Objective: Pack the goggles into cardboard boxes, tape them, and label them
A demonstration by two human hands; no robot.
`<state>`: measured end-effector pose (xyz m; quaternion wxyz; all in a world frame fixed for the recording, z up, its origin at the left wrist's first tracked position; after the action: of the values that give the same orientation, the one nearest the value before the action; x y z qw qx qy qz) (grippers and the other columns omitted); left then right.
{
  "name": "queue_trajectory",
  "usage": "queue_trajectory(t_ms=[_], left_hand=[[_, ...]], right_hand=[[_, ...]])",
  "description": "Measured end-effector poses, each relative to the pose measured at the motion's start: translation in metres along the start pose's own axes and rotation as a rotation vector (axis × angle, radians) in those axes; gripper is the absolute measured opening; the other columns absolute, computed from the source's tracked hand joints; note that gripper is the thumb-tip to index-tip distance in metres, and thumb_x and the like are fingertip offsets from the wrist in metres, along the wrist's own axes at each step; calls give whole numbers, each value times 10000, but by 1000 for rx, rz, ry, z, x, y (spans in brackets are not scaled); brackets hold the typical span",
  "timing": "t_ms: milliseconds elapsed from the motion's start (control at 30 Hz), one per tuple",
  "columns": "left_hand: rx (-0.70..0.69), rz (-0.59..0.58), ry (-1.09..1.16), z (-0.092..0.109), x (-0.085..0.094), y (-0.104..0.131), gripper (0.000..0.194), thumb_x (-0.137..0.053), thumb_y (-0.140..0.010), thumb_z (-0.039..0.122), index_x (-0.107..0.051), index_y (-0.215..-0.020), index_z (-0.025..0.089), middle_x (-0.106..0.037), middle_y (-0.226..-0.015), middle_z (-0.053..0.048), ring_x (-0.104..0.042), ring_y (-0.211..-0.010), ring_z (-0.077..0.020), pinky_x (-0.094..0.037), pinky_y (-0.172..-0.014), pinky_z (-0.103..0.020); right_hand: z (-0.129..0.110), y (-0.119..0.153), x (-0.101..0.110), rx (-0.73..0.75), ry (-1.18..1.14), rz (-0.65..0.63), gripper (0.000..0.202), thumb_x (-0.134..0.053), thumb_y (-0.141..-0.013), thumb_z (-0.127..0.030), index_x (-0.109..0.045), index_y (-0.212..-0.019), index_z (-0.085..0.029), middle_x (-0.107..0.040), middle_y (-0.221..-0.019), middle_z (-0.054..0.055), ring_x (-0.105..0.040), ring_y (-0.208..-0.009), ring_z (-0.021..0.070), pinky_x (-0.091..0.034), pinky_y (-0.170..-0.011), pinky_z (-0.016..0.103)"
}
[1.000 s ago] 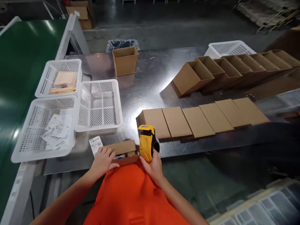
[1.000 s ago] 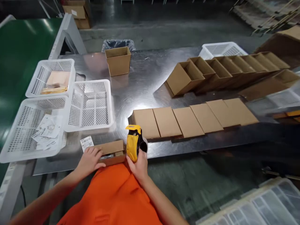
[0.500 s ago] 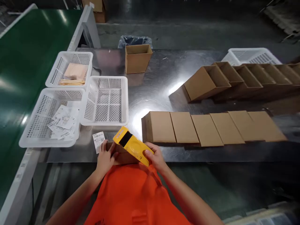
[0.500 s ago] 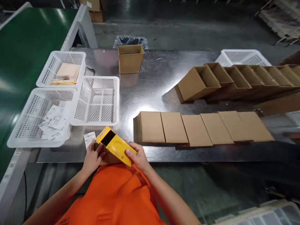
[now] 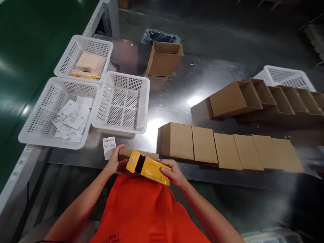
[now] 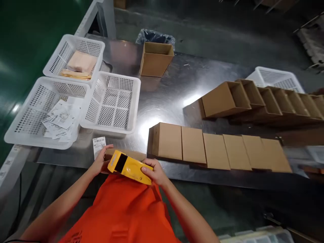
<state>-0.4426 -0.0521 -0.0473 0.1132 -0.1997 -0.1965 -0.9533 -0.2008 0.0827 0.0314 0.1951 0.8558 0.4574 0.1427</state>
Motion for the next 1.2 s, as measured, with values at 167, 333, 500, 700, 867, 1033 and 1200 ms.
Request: queue_trajectory(t_ms=[167, 333, 500, 700, 867, 1033, 1200], left_hand=[[32, 185, 48, 35, 31, 9, 514, -538, -857, 392, -504, -1329, 191, -508, -1413, -147, -450, -1323, -304, -393, -1084, -461], [296, -116, 403, 73, 27, 14, 357, -467, -879, 483, -654, -901, 180, -702, -852, -50, -645, -806, -204, -520, -712, -315], [267, -27, 403, 74, 13, 9, 205, -502, -793, 358, -503, -649, 212, -573, -625, 19, -540, -606, -140, -432, -568, -251], [273, 180, 249, 23, 53, 20, 209, -531, -738, 397, -536, -647, 209, -522, -552, 37, -490, -555, -132, -378, -546, -250], [367, 279, 207, -35, 88, 24, 228, -543, -733, 399, -503, -610, 212, -472, -500, 51, -456, -516, -117, -365, -545, -250], [411, 249, 181, -72, 49, 9, 293, -559, -849, 365, -496, -614, 203, -497, -553, 43, -475, -542, -110, -414, -570, -260], [420, 208, 109, -76, -21, -2, 299, -556, -925, 400, -596, -763, 152, -603, -725, 22, -593, -704, -130, -500, -698, -302]], right_hand=[[0, -3, 5, 16, 52, -32, 629, -539, -707, -781, -572, -639, -156, -454, -575, -8, -380, -536, 110, -269, -491, 225], [-5, -4, 4, 33, 96, -24, 648, -528, -713, -796, -565, -606, -158, -453, -553, -7, -390, -522, 113, -278, -493, 233], [-14, -5, 1, -31, 59, -51, 621, -555, -717, -778, -568, -649, -161, -476, -595, 1, -407, -547, 119, -289, -482, 227], [-43, -11, -7, -135, 166, -203, 564, -571, -765, -727, -541, -665, -172, -453, -630, -10, -384, -584, 111, -271, -485, 214], [-58, -24, -22, -176, 262, -188, 558, -564, -773, -714, -500, -611, -184, -423, -597, -18, -370, -564, 108, -258, -453, 211], [-61, -36, -36, -270, 312, -138, 526, -607, -749, -677, -463, -585, -199, -408, -553, -29, -372, -505, 103, -256, -403, 208], [-62, -36, -37, -307, 309, -110, 517, -606, -757, -671, -508, -603, -187, -454, -561, -21, -418, -499, 109, -286, -384, 203]])
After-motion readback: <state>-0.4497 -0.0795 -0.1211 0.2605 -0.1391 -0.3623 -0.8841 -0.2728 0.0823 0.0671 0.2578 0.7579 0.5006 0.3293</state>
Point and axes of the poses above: each hand's wrist, its own y-axis away from the middle knuckle, its own x-axis out of the back of the hand, z = x × y, the point moved 2 cm from there along -y, towards the middle knuckle
